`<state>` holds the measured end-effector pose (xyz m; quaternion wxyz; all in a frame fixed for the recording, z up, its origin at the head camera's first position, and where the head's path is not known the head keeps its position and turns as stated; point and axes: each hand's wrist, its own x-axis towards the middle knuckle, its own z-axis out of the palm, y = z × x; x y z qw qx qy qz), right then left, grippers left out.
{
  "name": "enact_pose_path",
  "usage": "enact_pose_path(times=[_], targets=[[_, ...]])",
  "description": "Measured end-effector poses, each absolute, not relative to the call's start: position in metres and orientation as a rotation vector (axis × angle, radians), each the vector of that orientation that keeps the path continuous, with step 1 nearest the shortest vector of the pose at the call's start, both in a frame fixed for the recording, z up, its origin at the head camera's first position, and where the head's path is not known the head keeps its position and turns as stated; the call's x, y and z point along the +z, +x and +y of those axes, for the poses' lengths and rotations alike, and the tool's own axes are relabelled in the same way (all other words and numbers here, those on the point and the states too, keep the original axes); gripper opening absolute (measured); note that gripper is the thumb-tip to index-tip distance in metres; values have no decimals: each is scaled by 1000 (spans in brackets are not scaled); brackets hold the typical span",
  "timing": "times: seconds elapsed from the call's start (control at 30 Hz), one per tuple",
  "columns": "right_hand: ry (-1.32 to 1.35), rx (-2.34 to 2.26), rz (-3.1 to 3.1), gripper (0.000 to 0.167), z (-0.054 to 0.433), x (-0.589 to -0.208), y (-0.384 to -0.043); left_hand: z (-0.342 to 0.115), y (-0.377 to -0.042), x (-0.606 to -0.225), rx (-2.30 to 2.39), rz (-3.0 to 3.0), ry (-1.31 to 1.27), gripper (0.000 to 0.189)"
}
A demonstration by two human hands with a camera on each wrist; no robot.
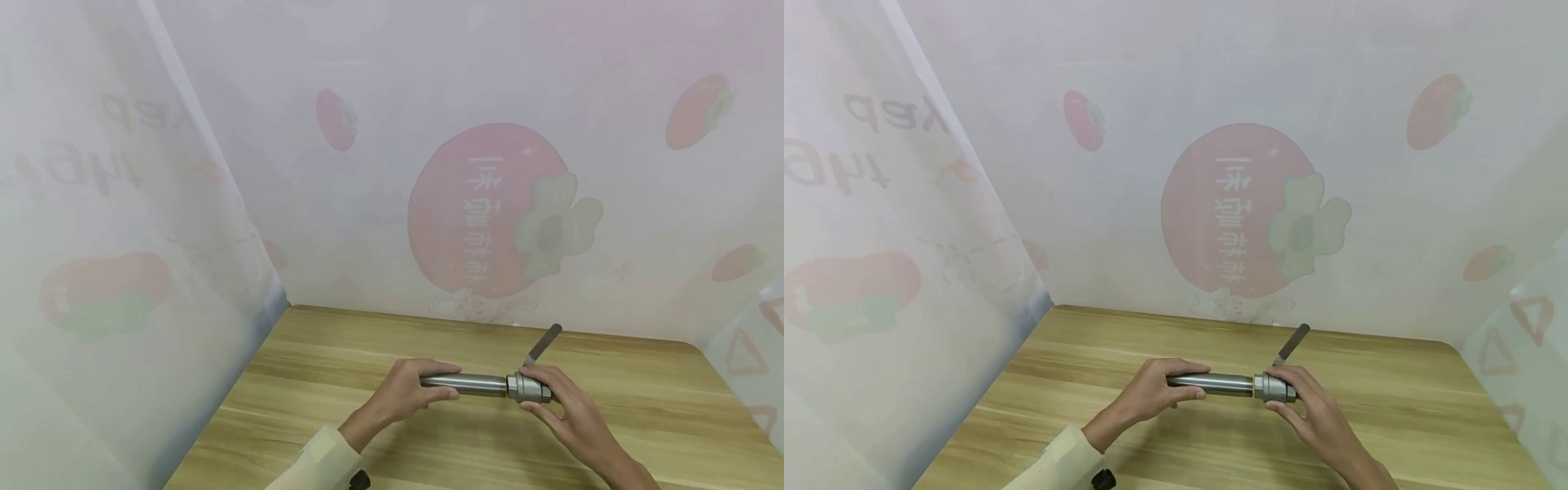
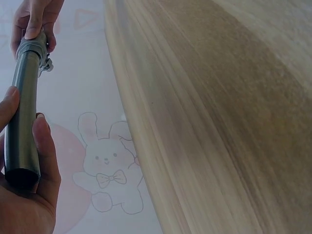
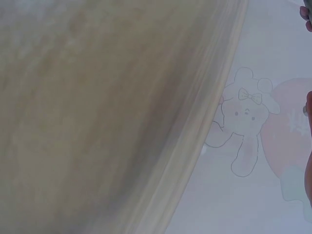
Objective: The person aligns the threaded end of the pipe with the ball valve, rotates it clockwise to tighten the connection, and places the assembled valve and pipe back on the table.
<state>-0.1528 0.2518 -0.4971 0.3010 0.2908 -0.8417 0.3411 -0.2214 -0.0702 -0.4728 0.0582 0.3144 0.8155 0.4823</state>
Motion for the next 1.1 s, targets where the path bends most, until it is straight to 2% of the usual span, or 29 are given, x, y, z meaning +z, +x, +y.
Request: enact_pose_path(times=[0.83, 1.1], targets=[[783, 909, -2285, 78, 251, -499, -152, -68, -222, -473, 1459, 2453, 934, 40], [791, 906, -2262, 80, 252, -497, -154, -70, -225, -474, 1396, 2460, 1020, 45]])
